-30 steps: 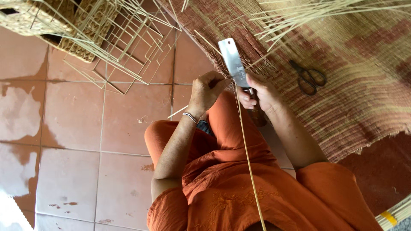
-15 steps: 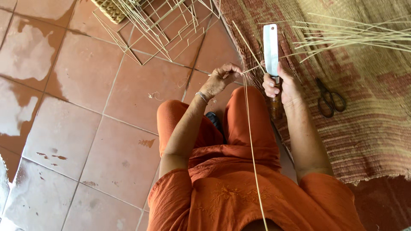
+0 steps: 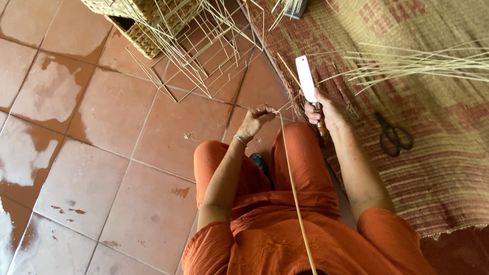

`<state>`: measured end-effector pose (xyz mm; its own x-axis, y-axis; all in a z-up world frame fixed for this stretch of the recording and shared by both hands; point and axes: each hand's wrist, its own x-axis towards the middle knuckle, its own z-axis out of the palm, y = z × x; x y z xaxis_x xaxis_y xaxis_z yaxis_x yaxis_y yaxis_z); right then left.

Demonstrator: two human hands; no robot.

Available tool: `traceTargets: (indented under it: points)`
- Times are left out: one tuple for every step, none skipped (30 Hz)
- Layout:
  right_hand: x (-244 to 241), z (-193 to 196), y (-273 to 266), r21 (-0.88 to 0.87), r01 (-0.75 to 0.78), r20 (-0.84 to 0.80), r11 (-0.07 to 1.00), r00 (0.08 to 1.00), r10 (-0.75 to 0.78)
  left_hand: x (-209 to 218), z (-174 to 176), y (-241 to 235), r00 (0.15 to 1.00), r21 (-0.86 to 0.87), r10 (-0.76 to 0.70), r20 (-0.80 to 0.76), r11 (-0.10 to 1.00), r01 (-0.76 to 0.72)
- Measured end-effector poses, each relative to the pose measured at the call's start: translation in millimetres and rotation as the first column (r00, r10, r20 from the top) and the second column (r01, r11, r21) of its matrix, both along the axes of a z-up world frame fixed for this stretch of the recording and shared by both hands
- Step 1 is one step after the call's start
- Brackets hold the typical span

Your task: The person sits on the floor and uses a knife to shave thin strips from bamboo sticks. They repeatedly hold a stick in one hand and scrape it with the knife in the other, then place the processed stick aside.

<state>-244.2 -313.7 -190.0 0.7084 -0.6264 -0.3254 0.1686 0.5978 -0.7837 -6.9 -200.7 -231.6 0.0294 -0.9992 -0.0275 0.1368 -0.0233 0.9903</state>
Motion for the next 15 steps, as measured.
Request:
traceTargets:
  points:
    - [0.0,-1.8,-2.1,-0.009,0.003,-0.033,1.000,0.999,-0.003,1.1,4.5,1.7,0.996,-0.079,0.005,0.087,0.997,0.002]
    - [2.1,-3.0,-4.0,-0.023,0.002,-0.065,1.000,0.998,-0.004,2.1,9.7,2.5,0.984,-0.160,0.021,0.175,0.987,0.007]
    - [3.2,-3.5,-5.8,-0.036,0.001,-0.096,0.999,0.995,-0.005,1.7,14.0,4.4,0.904,-0.223,0.106,0.413,0.975,-0.013]
    - [2.6,-3.9,-7.9,-0.045,0.011,-0.110,0.999,0.994,-0.016,1.5,16.6,7.4,0.761,-0.285,0.200,0.617,0.958,-0.021]
    - [1.2,-4.4,-9.7,-0.055,0.020,-0.124,0.998,0.992,-0.027,2.0,18.7,8.0,0.564,-0.346,0.294,0.772,0.938,-0.016]
    - [0.8,-5.1,-10.2,-0.060,0.028,-0.139,0.998,0.990,-0.036,2.9,20.4,7.2,0.650,-0.296,0.246,0.718,0.955,-0.035]
    - [1.5,-4.9,-12.4,-0.057,0.023,-0.123,0.998,0.992,-0.030,4.1,20.8,5.3,0.730,-0.244,0.201,0.653,0.969,-0.048]
    - [2.1,-5.5,-15.1,-0.053,0.017,-0.106,0.998,0.994,-0.023,5.6,19.6,5.0,0.801,-0.191,0.158,0.578,0.980,-0.055]
    - [2.6,-6.7,-17.4,-0.050,0.011,-0.089,0.999,0.996,-0.015,6.8,17.2,6.4,0.802,-0.197,0.156,0.577,0.979,-0.048]
    - [3.8,-8.1,-20.4,-0.040,0.011,-0.090,0.999,0.996,-0.014,8.3,15.7,6.9,0.803,-0.206,0.155,0.576,0.978,-0.041]
    - [4.7,-10.2,-22.6,-0.030,0.010,-0.091,1.000,0.996,-0.013,9.5,15.0,7.6,0.804,-0.215,0.155,0.575,0.976,-0.034]
    - [5.3,-12.6,-24.5,-0.020,0.011,-0.091,1.000,0.996,-0.013,10.2,14.8,8.7,0.814,-0.204,0.145,0.562,0.978,-0.033]
    - [6.0,-14.5,-26.9,-0.015,0.009,-0.090,1.000,0.996,-0.010,10.5,15.1,9.7,0.825,-0.192,0.134,0.549,0.981,-0.032]
    - [7.3,-16.1,-28.5,-0.006,0.006,-0.091,1.000,0.996,-0.006,11.8,15.9,11.0,0.835,-0.178,0.124,0.536,0.983,-0.031]
    - [8.9,-16.7,-30.0,0.002,0.003,-0.091,1.000,0.996,-0.003,14.0,16.9,11.2,0.833,-0.143,0.109,0.542,0.989,-0.036]
